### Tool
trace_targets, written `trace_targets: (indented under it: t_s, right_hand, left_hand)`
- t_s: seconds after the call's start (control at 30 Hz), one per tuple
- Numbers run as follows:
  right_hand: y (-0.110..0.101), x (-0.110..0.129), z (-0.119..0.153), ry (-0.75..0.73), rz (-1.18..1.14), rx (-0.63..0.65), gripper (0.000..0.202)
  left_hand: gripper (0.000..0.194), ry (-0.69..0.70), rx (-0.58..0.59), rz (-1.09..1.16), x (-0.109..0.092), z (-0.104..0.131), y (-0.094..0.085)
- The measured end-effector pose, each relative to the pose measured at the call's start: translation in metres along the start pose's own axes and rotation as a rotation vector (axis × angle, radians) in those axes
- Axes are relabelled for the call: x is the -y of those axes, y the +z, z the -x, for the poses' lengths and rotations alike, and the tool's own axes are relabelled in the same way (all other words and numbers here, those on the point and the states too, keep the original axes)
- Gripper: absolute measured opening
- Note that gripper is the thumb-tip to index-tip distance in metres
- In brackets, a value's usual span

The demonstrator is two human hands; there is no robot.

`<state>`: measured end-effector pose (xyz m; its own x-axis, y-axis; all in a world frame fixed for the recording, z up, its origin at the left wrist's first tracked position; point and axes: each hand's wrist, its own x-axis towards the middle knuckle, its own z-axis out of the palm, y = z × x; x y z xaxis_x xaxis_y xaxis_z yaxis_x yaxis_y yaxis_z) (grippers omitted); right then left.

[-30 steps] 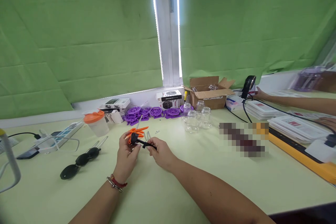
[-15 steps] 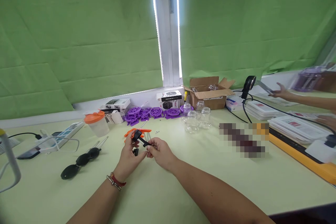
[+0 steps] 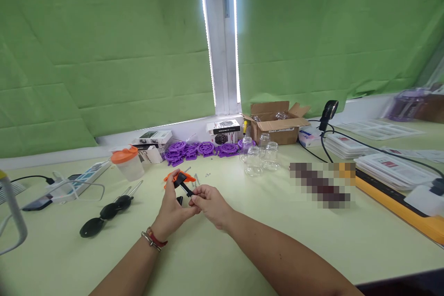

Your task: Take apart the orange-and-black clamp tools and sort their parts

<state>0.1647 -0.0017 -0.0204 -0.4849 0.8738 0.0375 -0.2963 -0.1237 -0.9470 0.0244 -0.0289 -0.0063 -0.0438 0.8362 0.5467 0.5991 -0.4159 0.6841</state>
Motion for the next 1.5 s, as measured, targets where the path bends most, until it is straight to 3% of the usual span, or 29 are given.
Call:
trace_targets:
  t_s: [0.23, 0.6, 0.9, 1.2, 1.5]
  right_hand:
    - [0.005, 0.009, 0.007, 0.056, -0.062, 0.032, 0.037]
    - [0.004, 0.006, 0.005, 0.088, -0.087, 0.050, 0.035]
    - [0.000, 0.004, 0.006, 0.112, -0.050, 0.091, 0.032]
    - [0.002, 0.004, 0.006, 0.078, -0.074, 0.110, 0.034]
    - [0.001, -0.001, 0.005, 0.058, -0.109, 0.106, 0.032]
  left_hand:
    - [0.124, 0.067, 0.030, -0.082, 0.002, 0.002, -0.001]
    - [0.131, 0.163, 0.062, -0.242, 0.003, 0.001, -0.003]
    - [0.127, 0.197, 0.037, -0.388, 0.004, 0.001, -0.001]
    - [0.109, 0.240, 0.005, -0.367, -0.002, 0.001, -0.001]
    - [0.105, 0.257, -0.001, -0.352, 0.001, 0.003, 0.003]
